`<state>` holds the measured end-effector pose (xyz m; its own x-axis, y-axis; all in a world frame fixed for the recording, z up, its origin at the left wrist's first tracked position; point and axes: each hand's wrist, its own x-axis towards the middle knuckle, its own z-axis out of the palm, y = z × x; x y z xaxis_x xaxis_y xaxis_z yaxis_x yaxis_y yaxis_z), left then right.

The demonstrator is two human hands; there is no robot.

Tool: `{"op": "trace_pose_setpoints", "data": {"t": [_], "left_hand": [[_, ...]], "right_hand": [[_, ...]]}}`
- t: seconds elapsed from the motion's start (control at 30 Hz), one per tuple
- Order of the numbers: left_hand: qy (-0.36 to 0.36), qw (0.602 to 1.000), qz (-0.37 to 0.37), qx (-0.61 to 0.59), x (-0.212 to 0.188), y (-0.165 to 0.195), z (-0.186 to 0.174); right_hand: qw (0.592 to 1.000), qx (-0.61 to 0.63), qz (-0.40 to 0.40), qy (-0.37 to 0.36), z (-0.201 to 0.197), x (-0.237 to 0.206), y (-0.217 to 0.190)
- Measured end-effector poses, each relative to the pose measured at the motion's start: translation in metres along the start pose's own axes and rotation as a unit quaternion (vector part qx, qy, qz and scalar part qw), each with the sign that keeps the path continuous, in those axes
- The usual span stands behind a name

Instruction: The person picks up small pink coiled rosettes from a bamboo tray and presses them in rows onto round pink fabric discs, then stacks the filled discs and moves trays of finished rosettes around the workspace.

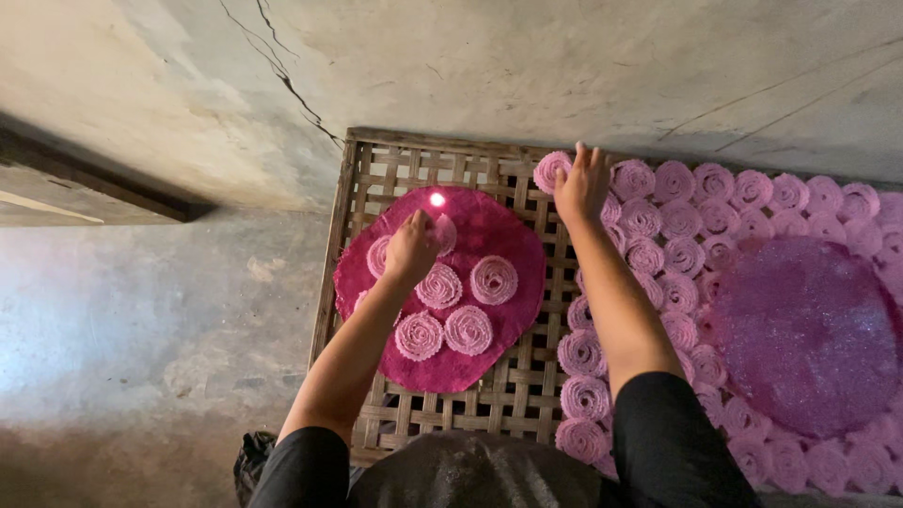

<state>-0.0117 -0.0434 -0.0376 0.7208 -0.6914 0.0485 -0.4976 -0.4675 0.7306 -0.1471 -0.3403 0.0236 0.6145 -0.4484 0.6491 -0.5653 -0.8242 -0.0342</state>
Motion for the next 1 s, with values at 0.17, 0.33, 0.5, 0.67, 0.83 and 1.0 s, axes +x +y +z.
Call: {"op": "trace_pose_setpoints", "data": {"t": [0.17,0.33,0.5,0.67,0.83,1.0], "left_hand": [[-0.05,0.969,-0.068,-0.232,-0.009,0.073,0.005],[0.005,0.975,0.027,-0.221,-0.023,0.095,-0.014],[0.037,0.995,-0.02,0.092,-0.045,0.041,-0.05],[0.045,0.976,-0.154,0.145,-0.079,0.0,-0.065],[0.1,0.971,-0.138,0.168,-0.081,-0.024,-0.052],[0.096,0.982,-0.162,0.022,-0.066,-0.03,-0.036]], "right_hand": [[0.47,0.666,0.372,-0.445,-0.015,-0.064,-0.058],[0.65,0.583,0.297,-0.386,-0.001,-0.049,-0.05],[0.719,0.551,0.255,-0.338,0.035,0.009,-0.03],[0.949,0.233,0.05,-0.205,0.046,0.018,-0.037],[0.981,0.147,-0.061,-0.108,0.023,0.017,-0.044],[0.938,0.286,-0.088,-0.176,-0.003,-0.024,-0.106]]}}
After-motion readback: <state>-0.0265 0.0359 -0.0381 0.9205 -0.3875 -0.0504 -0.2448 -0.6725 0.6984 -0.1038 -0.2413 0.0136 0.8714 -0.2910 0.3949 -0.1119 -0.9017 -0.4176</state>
